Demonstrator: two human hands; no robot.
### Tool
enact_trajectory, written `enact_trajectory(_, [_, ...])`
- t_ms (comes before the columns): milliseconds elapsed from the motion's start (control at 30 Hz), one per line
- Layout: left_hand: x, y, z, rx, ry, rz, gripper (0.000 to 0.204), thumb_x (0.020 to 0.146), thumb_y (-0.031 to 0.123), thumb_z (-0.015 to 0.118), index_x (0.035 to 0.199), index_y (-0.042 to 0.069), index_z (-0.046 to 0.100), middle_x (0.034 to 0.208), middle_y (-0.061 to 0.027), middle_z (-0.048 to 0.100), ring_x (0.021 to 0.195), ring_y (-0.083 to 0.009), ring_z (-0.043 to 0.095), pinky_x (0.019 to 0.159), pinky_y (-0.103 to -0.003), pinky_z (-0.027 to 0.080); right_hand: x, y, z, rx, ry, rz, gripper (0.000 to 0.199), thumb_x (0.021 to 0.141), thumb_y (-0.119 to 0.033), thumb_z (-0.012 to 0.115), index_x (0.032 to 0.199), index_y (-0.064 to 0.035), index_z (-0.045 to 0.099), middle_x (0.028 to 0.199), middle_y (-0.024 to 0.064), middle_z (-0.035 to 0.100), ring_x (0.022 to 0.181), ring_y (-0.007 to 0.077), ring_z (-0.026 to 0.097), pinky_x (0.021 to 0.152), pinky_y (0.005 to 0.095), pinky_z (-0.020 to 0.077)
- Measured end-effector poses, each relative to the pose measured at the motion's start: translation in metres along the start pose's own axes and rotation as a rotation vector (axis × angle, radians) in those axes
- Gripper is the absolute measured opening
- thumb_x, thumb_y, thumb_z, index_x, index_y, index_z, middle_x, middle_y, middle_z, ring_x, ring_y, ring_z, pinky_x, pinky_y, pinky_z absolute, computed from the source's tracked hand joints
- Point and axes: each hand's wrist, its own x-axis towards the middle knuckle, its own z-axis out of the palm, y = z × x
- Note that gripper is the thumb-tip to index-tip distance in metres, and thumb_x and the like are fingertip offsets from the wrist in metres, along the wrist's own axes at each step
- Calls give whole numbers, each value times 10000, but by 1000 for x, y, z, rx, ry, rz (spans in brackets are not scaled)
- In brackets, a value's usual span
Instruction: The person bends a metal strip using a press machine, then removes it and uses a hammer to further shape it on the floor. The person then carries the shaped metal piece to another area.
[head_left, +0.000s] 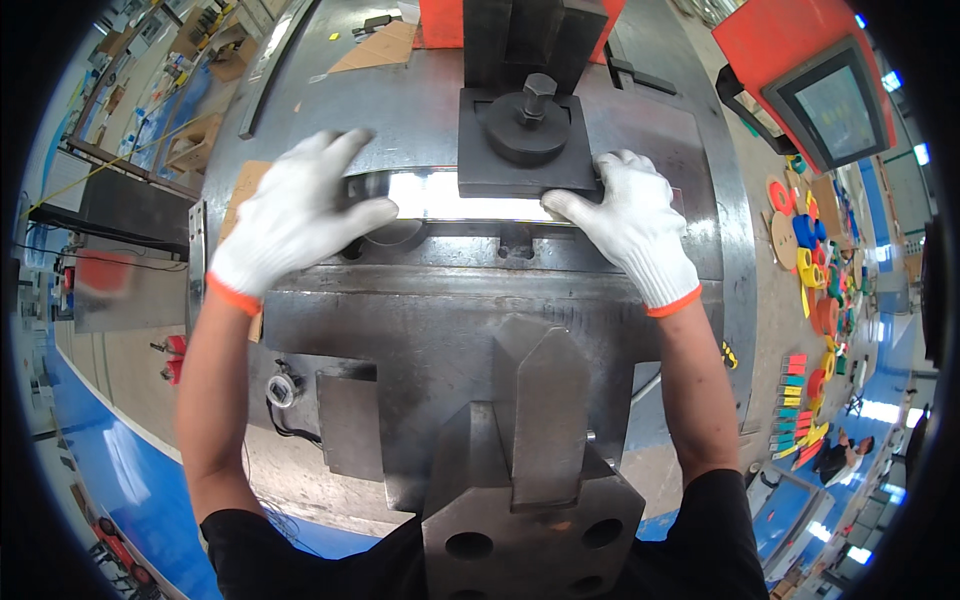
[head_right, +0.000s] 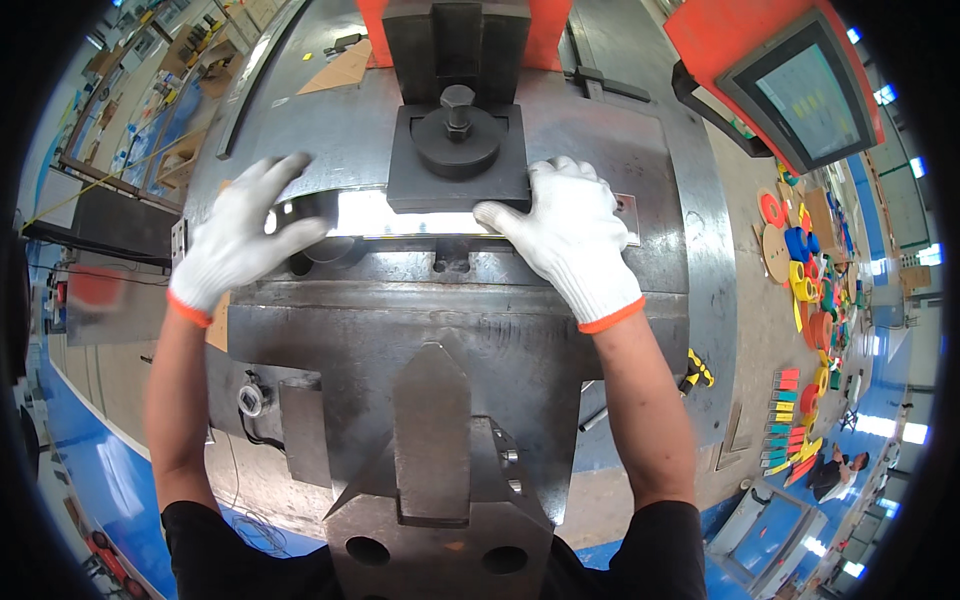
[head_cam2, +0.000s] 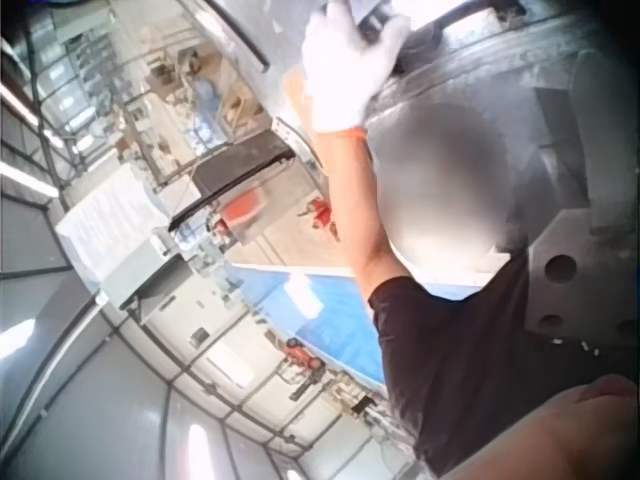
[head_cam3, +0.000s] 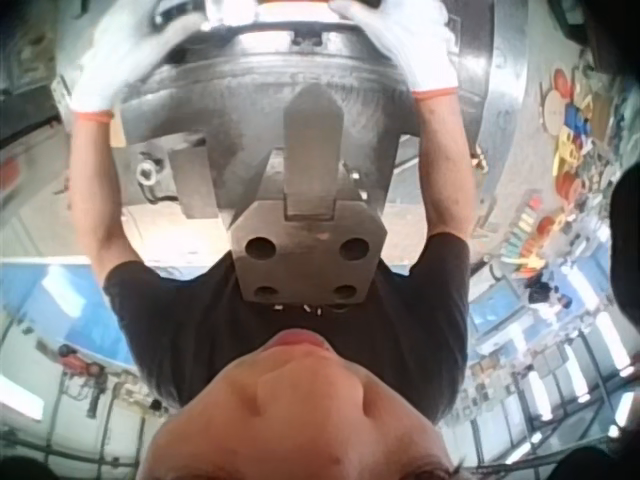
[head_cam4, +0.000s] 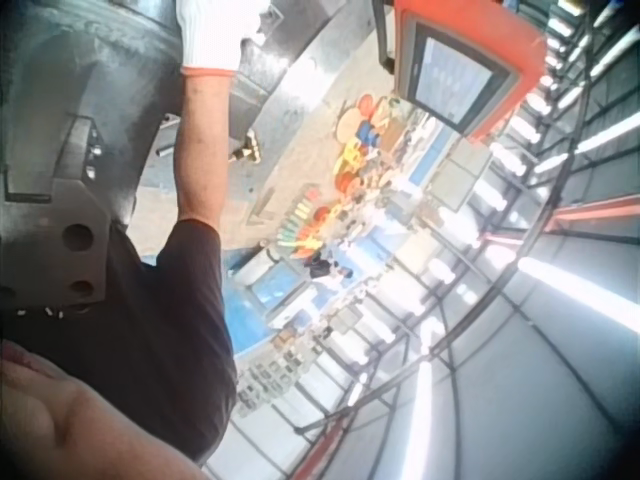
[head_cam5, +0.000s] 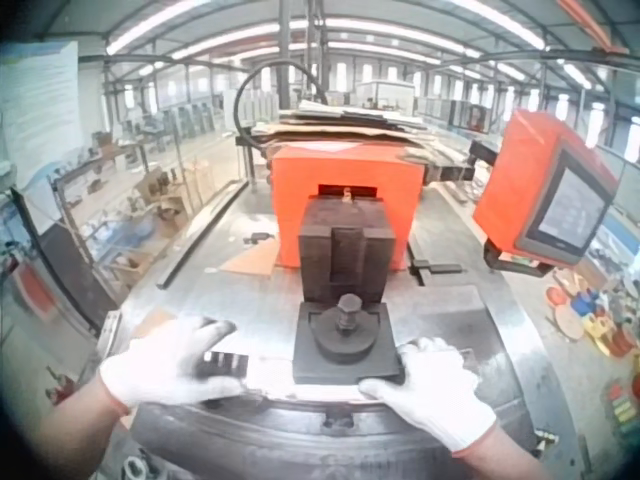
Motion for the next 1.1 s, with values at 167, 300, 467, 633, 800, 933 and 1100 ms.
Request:
enact_trajectory(167, [52, 63, 44, 91, -114, -30, 780, 869, 631, 811, 1175, -69, 656, 1150, -299, 703, 1093, -451, 708, 949, -508, 576, -4, 1, 16, 19, 146, -6, 725, 803, -641, 820, 1114, 12, 781, 1129, 178, 732, 1168, 354, 660, 993, 511, 558])
enact_trajectory(300, [59, 59, 34, -9, -217, -99, 778, 858, 677, 798, 1052, -66, 670, 1037, -315, 723, 1023, -478, 718, 886, -534, 575, 4, -5, 9, -32, 77, -19, 728, 791, -644, 825, 1082, 23, 799, 1138, 180, 739, 1148, 361, 681, 978, 484, 571])
enact_trajectory(467, [50, 32, 44, -100, -67, 16, 796, 889, 620, 794, 1268, -70, 671, 1143, -302, 725, 1115, -482, 695, 983, -519, 548, 6, -1, 11, 55, 39, -11, 803, 778, -668, 824, 1196, 16, 775, 1208, 194, 733, 1193, 371, 672, 1026, 486, 552])
enact_trajectory(633, [-15, -60, -2, 115, -82, 68, 962, 760, 517, 904, 1554, 112, 543, 1377, -226, 620, 1216, -436, 651, 1014, -510, 539, -13, 11, -8, -107, -107, -118, 968, 745, -667, 869, 1458, -57, 633, 1378, 169, 666, 1317, 382, 597, 1150, 523, 469])
enact_trajectory(800, [-44, -74, 11, 138, -174, -100, 804, 752, 253, 833, 1496, 106, 564, 1206, -218, 645, 1091, -415, 676, 951, -481, 558, -7, 7, 0, -73, -56, -127, 943, 733, -619, 907, 1396, -1, 647, 1359, 186, 666, 1302, 381, 599, 1145, 503, 476])
enact_trajectory(933, [-29, -86, 9, 61, -131, -92, 708, 764, 244, 793, 1433, 97, 611, 1133, -198, 678, 1078, -405, 699, 946, -474, 573, -5, 0, -1, -26, -66, -132, 917, 741, -614, 902, 1358, 19, 658, 1319, 187, 673, 1263, 378, 616, 1116, 493, 495])
enact_trajectory(1100, [-41, -71, 24, 90, -58, -73, 686, 754, 249, 786, 1408, 109, 633, 1150, -172, 683, 1091, -388, 700, 935, -469, 581, 6, 10, 4, 63, -71, -56, 742, 811, -589, 856, 1187, 36, 723, 1163, 204, 713, 1133, 396, 672, 987, 504, 551])
